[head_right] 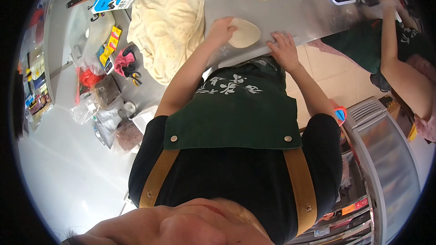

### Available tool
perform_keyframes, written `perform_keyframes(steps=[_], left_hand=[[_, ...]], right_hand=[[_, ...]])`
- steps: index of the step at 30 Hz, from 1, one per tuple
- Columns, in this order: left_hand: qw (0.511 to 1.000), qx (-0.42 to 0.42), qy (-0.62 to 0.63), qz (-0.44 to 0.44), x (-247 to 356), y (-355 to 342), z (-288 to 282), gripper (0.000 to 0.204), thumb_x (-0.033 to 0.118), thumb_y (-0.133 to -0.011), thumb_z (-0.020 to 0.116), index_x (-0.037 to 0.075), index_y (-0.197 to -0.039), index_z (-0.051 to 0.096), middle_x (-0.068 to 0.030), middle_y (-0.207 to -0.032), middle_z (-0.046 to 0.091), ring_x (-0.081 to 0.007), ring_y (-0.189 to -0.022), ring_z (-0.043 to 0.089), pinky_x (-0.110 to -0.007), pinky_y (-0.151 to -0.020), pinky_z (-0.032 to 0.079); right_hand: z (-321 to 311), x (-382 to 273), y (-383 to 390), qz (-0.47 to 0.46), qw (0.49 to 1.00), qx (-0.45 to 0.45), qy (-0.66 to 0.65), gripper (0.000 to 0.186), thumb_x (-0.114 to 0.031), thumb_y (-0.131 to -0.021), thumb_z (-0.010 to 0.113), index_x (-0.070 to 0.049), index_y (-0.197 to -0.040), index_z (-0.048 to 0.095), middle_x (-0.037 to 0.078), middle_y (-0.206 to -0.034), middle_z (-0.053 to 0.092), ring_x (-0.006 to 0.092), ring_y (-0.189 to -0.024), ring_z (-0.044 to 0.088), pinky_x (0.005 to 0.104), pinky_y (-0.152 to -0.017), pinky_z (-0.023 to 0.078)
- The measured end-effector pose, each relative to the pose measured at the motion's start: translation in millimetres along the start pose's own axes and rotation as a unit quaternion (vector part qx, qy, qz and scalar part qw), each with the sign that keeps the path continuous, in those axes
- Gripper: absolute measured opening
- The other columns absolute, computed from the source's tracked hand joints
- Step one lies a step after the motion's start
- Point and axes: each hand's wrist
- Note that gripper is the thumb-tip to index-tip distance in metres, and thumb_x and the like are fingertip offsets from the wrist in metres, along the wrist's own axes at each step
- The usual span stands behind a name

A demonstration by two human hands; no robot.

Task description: Flatten small pieces of dough into circular wrappers using a rolling pin and place them on the table.

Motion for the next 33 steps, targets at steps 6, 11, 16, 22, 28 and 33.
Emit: perform_keyframes(steps=[6, 11, 16, 22, 28, 33], left_hand=[[0.998, -0.029, -0.039, -0.04, -37, -13, 14, 0.022, 0.008, -0.075, 0.055, 0.004, -0.096, 0.061, -0.0153, -0.097, 0.061, -0.0337, -0.091, 0.056, -0.04, -0.077, 0.045], [0.995, -0.047, 0.054, -0.07, -48, -17, 12, 0.024, 0.01, -0.077, 0.056, 0.005, -0.1, 0.061, -0.0141, -0.092, 0.062, -0.028, -0.086, 0.058, -0.036, -0.075, 0.045], [0.988, -0.042, 0.12, -0.086, -51, -12, 17, 0.025, 0.01, -0.079, 0.055, 0.002, -0.102, 0.06, -0.0115, -0.087, 0.063, -0.02, -0.079, 0.058, -0.031, -0.073, 0.045], [0.964, -0.026, 0.235, -0.12, -45, -14, 20, 0.028, 0.009, -0.079, 0.055, 0.001, -0.105, 0.06, -0.0091, -0.09, 0.063, -0.0165, -0.081, 0.058, -0.028, -0.074, 0.044], [0.968, -0.024, 0.231, -0.097, -42, -19, 18, 0.028, 0.011, -0.077, 0.057, 0.001, -0.103, 0.061, -0.0106, -0.091, 0.064, -0.018, -0.083, 0.059, -0.029, -0.075, 0.045], [0.991, -0.084, 0.085, -0.051, -29, -34, 12, 0.033, 0.022, -0.073, 0.063, 0.005, -0.101, 0.063, -0.0152, -0.098, 0.062, -0.0302, -0.092, 0.058, -0.036, -0.08, 0.045]], right_hand=[[-11, 11, -35, -0.035, 0.999, 0.001, -0.002, 0.037, -0.017, -0.065, 0.07, -0.015, -0.099, 0.056, 0.007, -0.114, 0.048, 0.0253, -0.114, 0.042, 0.0461, -0.103, 0.026], [-13, 10, -73, -0.047, 0.999, 0.005, -0.007, 0.033, -0.027, -0.07, 0.066, -0.012, -0.098, 0.057, 0.01, -0.113, 0.05, 0.0267, -0.113, 0.044, 0.0469, -0.101, 0.027], [16, -3, -87, 0.016, 0.988, 0.148, 0.033, 0.039, -0.032, -0.076, 0.059, -0.008, -0.106, 0.055, 0.013, -0.122, 0.047, 0.0292, -0.114, 0.044, 0.0482, -0.099, 0.03], [21, -6, -99, 0.066, 0.99, 0.117, 0.047, 0.046, -0.025, -0.079, 0.053, -0.003, -0.119, 0.048, 0.017, -0.13, 0.041, 0.032, -0.12, 0.04, 0.0515, -0.098, 0.03], [24, -9, -85, 0.082, 0.989, 0.112, 0.049, 0.054, -0.029, -0.081, 0.051, -0.001, -0.126, 0.041, 0.019, -0.133, 0.038, 0.0324, -0.125, 0.035, 0.0514, -0.1, 0.026], [25, -3, -125, 0.108, 0.986, 0.114, 0.052, 0.061, -0.034, -0.08, 0.052, -0.001, -0.129, 0.036, 0.017, -0.138, 0.031, 0.0313, -0.13, 0.026, 0.0494, -0.102, 0.023]])
Point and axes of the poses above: each hand's wrist, its own y-axis away from the middle knuckle, its own z-axis out of the palm, x = y × z
